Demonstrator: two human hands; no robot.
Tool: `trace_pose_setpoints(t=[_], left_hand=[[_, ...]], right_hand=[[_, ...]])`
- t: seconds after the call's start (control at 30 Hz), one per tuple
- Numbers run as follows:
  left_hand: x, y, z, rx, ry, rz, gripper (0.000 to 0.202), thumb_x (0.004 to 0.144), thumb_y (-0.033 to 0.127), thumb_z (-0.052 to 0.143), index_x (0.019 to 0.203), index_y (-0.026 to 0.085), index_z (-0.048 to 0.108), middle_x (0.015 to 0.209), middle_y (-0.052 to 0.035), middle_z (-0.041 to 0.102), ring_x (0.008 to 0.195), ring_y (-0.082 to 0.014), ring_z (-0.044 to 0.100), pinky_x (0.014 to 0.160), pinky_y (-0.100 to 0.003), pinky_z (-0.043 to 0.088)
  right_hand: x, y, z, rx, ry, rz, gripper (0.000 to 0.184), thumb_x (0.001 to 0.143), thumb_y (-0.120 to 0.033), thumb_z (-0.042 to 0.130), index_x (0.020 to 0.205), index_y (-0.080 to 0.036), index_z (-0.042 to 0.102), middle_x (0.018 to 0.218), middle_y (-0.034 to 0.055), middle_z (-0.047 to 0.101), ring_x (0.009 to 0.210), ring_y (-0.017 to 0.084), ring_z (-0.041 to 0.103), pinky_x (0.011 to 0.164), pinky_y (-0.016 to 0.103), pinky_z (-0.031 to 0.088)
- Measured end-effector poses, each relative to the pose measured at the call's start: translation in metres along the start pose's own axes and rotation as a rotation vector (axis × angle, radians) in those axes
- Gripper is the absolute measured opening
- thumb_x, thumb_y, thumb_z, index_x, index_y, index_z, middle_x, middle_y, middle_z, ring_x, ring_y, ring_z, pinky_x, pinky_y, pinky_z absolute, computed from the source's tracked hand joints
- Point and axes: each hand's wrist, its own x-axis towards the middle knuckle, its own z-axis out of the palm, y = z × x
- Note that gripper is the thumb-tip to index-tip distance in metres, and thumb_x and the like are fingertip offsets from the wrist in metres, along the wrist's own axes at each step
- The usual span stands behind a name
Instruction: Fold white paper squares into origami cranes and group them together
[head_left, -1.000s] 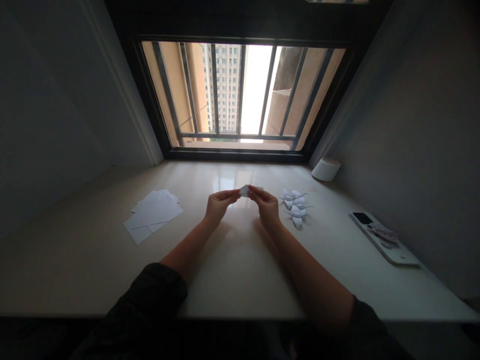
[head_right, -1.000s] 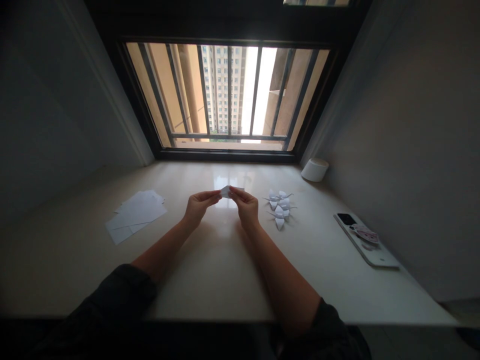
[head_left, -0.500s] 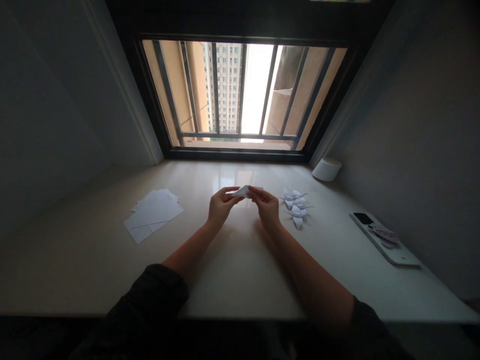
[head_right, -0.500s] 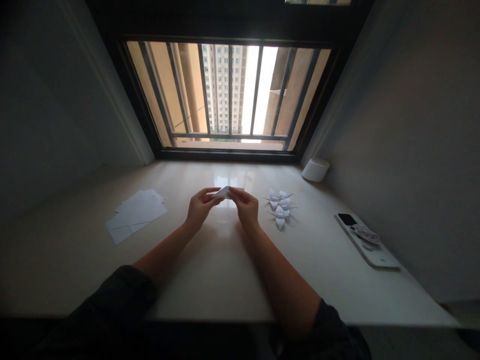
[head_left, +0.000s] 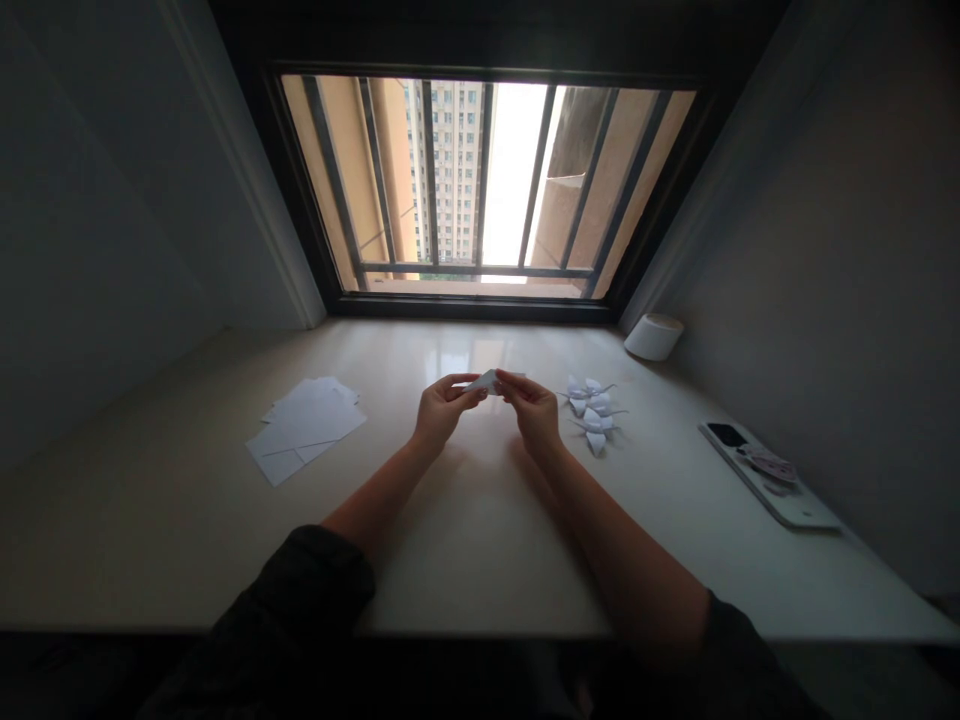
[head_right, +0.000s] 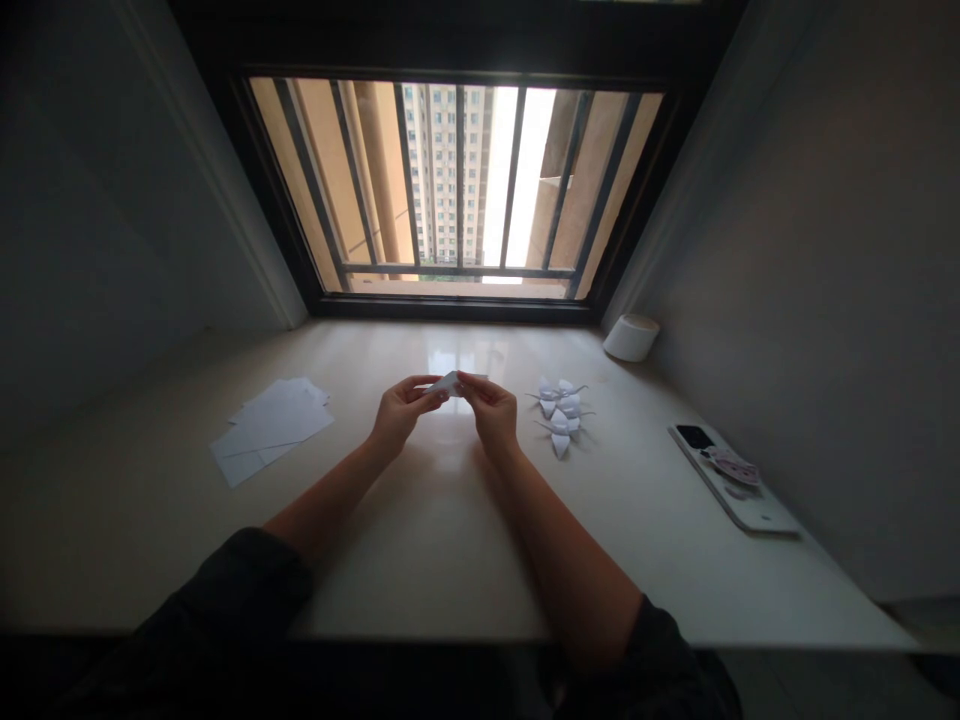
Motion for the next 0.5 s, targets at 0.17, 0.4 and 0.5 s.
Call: trace_pose_setpoints(t=[0.17, 0.4, 0.5], left_hand=[[0.0003, 0.0032, -0.0011, 0.020, -0.064, -0.033, 0.048, 0.060, 0.037, 0.078, 0.101, 0.014, 0.067, 0.081, -0.0088, 0.073, 0.080, -0.0215, 0.068, 0.081, -0.037, 0.049], [-0.0013, 0.0061, -0.0026, 0.012, -0.154, -0.059, 0.047, 0.064, 0.035, 0.076, 0.105, 0.014, 0.066, 0.089, -0.0107, 0.072, 0.089, -0.0244, 0.066, 0.088, -0.041, 0.046], [-0.0015, 0.0045, -0.0035, -0.012, -0.193, -0.075, 0.050, 0.066, 0.033, 0.075, 0.111, 0.013, 0.063, 0.091, -0.0106, 0.072, 0.092, -0.0238, 0.066, 0.091, -0.041, 0.045]], right_hand=[[0.0013, -0.0013, -0.0019, -0.037, 0.018, 0.013, 0.028, 0.062, -0.034, 0.074, 0.087, -0.023, 0.074, 0.090, 0.0041, 0.073, 0.083, 0.021, 0.064, 0.071, 0.035, 0.050], [0.0032, -0.0001, -0.0043, -0.061, 0.039, 0.011, 0.026, 0.064, -0.034, 0.071, 0.087, -0.022, 0.074, 0.086, 0.0046, 0.073, 0.079, 0.020, 0.063, 0.068, 0.032, 0.049], [0.0061, 0.0031, -0.0066, -0.081, 0.036, -0.027, 0.025, 0.066, -0.034, 0.069, 0.087, -0.021, 0.073, 0.087, 0.0045, 0.072, 0.078, 0.019, 0.063, 0.067, 0.031, 0.049]])
